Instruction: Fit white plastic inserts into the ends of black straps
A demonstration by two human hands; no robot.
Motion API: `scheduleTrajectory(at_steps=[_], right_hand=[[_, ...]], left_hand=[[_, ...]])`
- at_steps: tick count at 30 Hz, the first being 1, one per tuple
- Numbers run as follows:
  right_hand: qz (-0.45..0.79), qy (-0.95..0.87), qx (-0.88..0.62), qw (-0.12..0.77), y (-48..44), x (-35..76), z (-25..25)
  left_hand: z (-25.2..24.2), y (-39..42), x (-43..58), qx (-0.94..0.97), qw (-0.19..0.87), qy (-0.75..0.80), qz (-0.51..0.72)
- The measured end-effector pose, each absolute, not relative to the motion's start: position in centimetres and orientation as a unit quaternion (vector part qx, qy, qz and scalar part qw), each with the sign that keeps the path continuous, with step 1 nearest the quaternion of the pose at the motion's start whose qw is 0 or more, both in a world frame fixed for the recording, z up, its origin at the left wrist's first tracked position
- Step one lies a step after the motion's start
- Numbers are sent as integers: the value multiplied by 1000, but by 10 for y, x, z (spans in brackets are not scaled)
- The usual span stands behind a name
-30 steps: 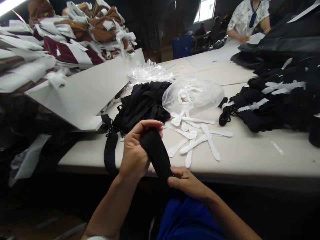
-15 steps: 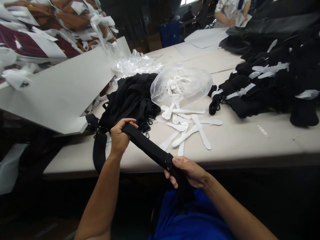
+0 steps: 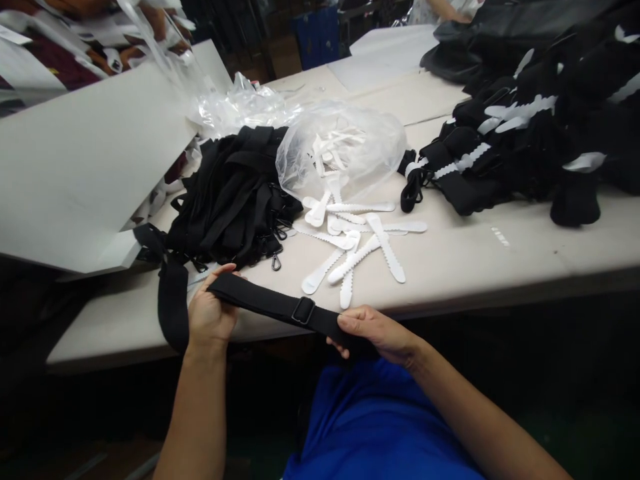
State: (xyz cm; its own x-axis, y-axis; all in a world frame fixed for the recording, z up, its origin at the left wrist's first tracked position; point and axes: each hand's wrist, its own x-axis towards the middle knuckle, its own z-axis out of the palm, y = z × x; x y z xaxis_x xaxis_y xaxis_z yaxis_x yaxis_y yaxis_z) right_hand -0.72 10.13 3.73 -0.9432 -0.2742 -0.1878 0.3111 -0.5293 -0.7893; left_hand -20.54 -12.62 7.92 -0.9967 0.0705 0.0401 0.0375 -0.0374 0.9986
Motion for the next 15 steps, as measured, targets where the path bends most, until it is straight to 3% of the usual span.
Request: scheduleTrajectory(at_steps=[3,8,15], right_hand=[[-842,520,23,143,105,-3,45],[-813,567,30,132,116,3,50],[-840,507,19,194,119,5,53]], left_hand=[[85,-134,-192,86,-15,735,672],[99,-142,-173,234,-101,851,458],[92,-130,-173,32,-15,713,700]])
